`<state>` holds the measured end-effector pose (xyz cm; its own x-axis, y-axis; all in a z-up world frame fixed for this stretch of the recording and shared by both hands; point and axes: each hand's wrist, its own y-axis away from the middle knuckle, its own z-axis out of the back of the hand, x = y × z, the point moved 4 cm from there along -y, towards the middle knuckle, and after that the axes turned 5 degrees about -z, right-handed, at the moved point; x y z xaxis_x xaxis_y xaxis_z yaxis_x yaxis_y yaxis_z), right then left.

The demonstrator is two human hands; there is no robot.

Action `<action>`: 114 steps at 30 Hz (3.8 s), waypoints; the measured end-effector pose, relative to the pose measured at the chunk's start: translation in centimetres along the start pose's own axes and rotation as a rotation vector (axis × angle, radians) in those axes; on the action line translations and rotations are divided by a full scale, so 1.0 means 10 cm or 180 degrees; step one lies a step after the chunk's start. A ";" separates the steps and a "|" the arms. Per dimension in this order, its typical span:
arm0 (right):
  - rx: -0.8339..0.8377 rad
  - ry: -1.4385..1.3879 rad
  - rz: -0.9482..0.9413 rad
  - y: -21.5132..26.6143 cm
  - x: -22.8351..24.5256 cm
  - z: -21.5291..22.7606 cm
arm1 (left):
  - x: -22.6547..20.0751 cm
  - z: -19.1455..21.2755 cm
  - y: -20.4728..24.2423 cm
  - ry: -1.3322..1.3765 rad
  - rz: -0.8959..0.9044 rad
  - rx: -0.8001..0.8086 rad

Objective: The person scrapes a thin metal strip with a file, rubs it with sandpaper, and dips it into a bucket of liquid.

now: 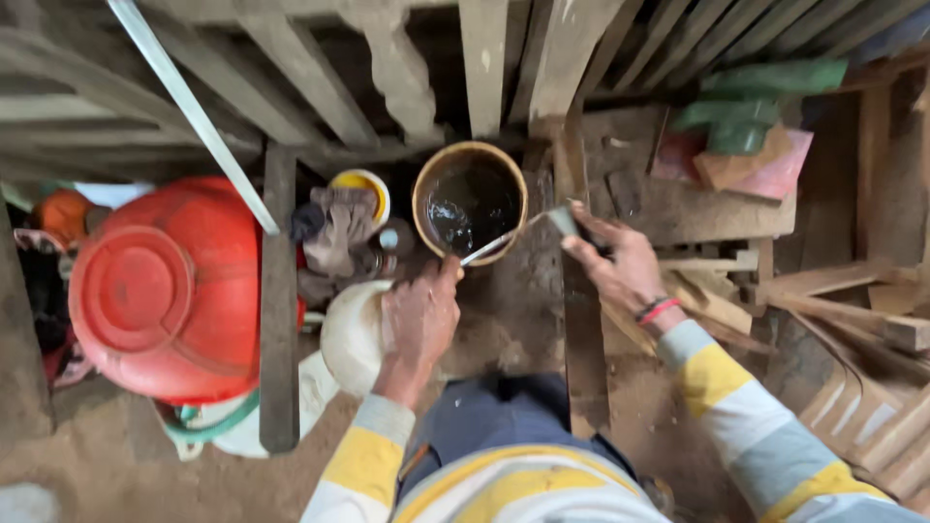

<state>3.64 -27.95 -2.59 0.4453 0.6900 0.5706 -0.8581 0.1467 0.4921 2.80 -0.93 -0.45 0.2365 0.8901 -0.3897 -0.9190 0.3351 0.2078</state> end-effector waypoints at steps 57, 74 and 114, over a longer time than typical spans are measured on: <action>-0.0295 0.0347 0.0636 0.12 0.17 -0.20 | -0.18 0.28 -0.20 -0.0133 -0.0691 0.0198; -0.0431 0.0620 -0.0025 -0.46 -0.40 0.05 | -0.15 0.23 -0.16 -0.0084 -0.0683 -0.0157; -0.0589 0.0669 0.0602 -0.11 0.23 0.06 | -0.15 0.06 -0.13 0.0020 -0.0582 0.0144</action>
<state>5.73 -26.94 -1.45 0.2277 0.8455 0.4831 -0.9609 0.1149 0.2518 3.80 -2.46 0.41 0.3963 0.8111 -0.4301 -0.8456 0.5050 0.1731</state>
